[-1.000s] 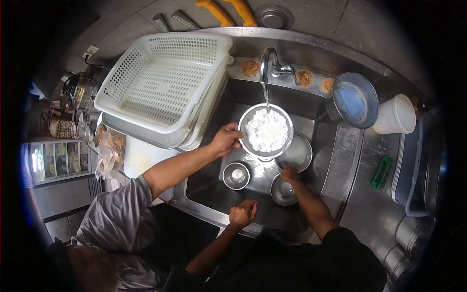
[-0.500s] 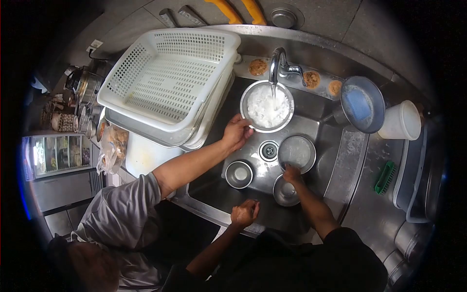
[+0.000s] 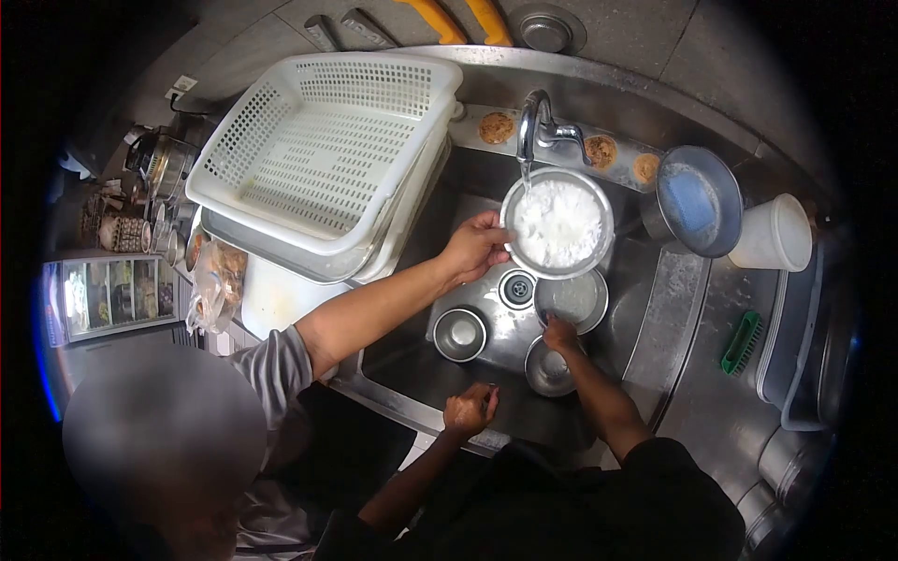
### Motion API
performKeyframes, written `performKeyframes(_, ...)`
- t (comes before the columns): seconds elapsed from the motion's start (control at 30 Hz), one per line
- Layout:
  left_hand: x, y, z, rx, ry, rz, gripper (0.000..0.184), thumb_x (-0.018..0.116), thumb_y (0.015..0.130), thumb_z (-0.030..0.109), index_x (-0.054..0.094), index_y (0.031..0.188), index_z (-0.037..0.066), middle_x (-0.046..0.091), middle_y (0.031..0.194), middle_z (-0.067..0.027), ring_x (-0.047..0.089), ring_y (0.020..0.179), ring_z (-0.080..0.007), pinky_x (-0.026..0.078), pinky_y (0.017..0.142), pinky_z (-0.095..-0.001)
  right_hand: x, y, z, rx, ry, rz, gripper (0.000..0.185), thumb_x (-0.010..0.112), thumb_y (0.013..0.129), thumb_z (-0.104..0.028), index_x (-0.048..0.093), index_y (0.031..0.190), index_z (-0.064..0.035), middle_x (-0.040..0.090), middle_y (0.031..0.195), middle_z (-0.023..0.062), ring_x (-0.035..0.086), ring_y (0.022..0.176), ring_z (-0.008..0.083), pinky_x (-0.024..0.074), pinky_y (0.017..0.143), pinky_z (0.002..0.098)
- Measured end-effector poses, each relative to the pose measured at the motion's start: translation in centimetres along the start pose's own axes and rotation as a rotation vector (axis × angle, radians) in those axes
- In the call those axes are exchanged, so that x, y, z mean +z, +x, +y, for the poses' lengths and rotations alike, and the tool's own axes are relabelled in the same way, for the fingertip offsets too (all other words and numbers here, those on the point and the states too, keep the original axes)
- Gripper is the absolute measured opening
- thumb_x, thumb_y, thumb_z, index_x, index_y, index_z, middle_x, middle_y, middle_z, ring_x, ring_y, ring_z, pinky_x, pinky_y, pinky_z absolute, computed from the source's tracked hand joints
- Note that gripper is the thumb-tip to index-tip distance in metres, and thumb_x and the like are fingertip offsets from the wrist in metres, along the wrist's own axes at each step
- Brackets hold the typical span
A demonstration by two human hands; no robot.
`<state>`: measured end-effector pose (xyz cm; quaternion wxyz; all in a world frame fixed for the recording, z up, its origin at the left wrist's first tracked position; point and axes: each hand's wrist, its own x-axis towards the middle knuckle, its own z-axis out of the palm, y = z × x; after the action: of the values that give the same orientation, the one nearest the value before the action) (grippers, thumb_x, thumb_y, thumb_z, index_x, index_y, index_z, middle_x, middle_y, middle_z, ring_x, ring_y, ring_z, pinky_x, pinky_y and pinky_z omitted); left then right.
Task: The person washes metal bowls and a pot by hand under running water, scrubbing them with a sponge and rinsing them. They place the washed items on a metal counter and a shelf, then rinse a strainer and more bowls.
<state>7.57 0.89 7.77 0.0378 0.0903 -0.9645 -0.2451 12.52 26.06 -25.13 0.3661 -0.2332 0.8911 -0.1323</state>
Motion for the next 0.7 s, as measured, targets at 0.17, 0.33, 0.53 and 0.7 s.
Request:
performKeyframes(0.17, 8.4, -26.4, 3.0, -0.284, -0.158, -0.020, 0.012, 0.066, 0.086, 0.021, 0.066, 0.085, 0.009, 0.069, 0.082, -0.0069, 0.067, 0.061, -0.0241, 0.052, 0.052, -0.0356, -0.2, 0.3, -0.1, 0.036, 0.007, -0.062, 0.048, 0.051, 0.083, -0.021, 0.052, 0.129, -0.0104, 0.065, 0.104, 0.0228, 0.063, 0.098, 0.0393, 0.0468, 0.090, 0.0506)
performKeyframes(0.33, 8.9, -27.0, 2.6, -0.311, -0.132, -0.036, 0.013, 0.065, 0.087, 0.023, 0.066, 0.085, 0.010, 0.068, 0.083, -0.0047, 0.067, 0.063, -0.0279, 0.053, 0.053, -0.0379, -2.1, -0.8, -1.4, 0.042, 0.014, -0.040, 0.048, 0.050, 0.081, -0.018, 0.052, 0.129, -0.0102, 0.066, 0.102, 0.0225, 0.063, 0.096, 0.0409, 0.0478, 0.087, 0.0517)
performKeyframes(0.53, 8.7, -26.9, 2.8, -0.360, -0.153, -0.037, 0.014, 0.064, 0.087, 0.024, 0.066, 0.087, 0.011, 0.069, 0.087, -0.0044, 0.068, 0.070, -0.0274, 0.054, 0.059, -0.0393, -1.8, -0.4, -1.4, 0.031, 0.017, -0.050, 0.050, 0.048, 0.082, -0.016, 0.050, 0.132, -0.0093, 0.064, 0.106, 0.0233, 0.062, 0.101, 0.0409, 0.0466, 0.090, 0.0512)
performKeyframes(0.7, 10.0, -28.7, 1.6, -0.274, -0.166, -0.078, 0.017, 0.061, 0.087, 0.023, 0.064, 0.100, 0.012, 0.068, 0.098, -0.0071, 0.068, 0.082, -0.0251, 0.054, 0.068, -0.0352, 3.0, 2.0, 2.5, -0.128, 0.053, 0.021, 0.070, 0.076, 0.074, -0.027, 0.047, 0.134, -0.0069, 0.057, 0.127, 0.0183, 0.054, 0.116, 0.0365, 0.0426, 0.098, 0.0458)
